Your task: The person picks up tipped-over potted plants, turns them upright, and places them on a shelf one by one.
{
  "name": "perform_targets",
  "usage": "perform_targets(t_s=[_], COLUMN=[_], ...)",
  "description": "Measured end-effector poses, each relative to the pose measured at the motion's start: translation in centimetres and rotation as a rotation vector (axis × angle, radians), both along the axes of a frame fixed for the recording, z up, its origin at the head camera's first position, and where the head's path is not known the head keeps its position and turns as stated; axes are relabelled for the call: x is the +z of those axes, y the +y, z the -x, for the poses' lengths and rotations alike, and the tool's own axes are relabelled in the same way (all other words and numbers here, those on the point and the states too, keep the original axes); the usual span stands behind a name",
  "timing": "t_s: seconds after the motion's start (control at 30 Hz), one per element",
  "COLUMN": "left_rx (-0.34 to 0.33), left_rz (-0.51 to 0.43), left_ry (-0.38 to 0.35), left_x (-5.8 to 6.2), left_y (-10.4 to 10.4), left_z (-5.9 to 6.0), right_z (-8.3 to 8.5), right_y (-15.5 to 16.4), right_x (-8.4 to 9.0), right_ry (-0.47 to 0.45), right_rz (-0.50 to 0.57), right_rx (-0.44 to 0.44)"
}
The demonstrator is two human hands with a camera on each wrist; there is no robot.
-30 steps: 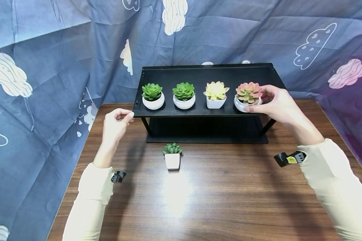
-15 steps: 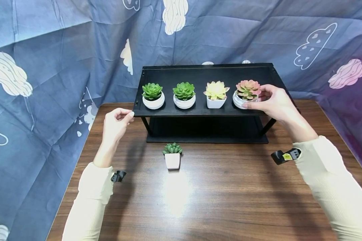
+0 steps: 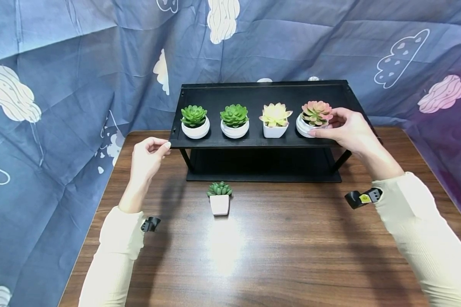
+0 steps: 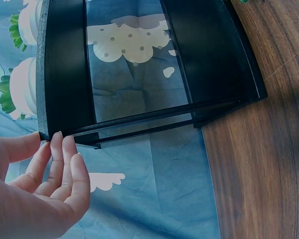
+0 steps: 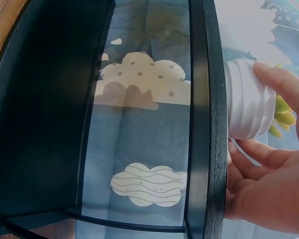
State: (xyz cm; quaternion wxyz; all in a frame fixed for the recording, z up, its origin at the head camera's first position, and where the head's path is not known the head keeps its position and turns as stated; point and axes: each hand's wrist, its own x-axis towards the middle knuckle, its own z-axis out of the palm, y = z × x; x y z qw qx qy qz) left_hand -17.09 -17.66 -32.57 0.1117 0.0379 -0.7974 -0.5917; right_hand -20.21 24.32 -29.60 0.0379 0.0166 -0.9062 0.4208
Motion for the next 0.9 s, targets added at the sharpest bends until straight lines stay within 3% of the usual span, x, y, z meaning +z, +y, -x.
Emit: perform_targets(t_s=[0.43,0.7,0.9], left_rx=[0.004,0.017,0.02], left_rz=[0.013,0.025,0.037], left_ry=[-0.028,-0.028,-0.011], left_x=[0.3,-2.2,-2.8], left_y=[0.2,-1.0,-1.3], left_z=[-0.2,1.4,1.7], right_z=[-0.1,-0.4,-0.8], right_y=[0.0,0.2,0.6], right_x=[-0.2,0.0,0.2], right_ry=[0.021,-0.016,-0.019], right_rz=[0.01,0.028,0.072], right_rx=[-0.01,-0.002,0.025])
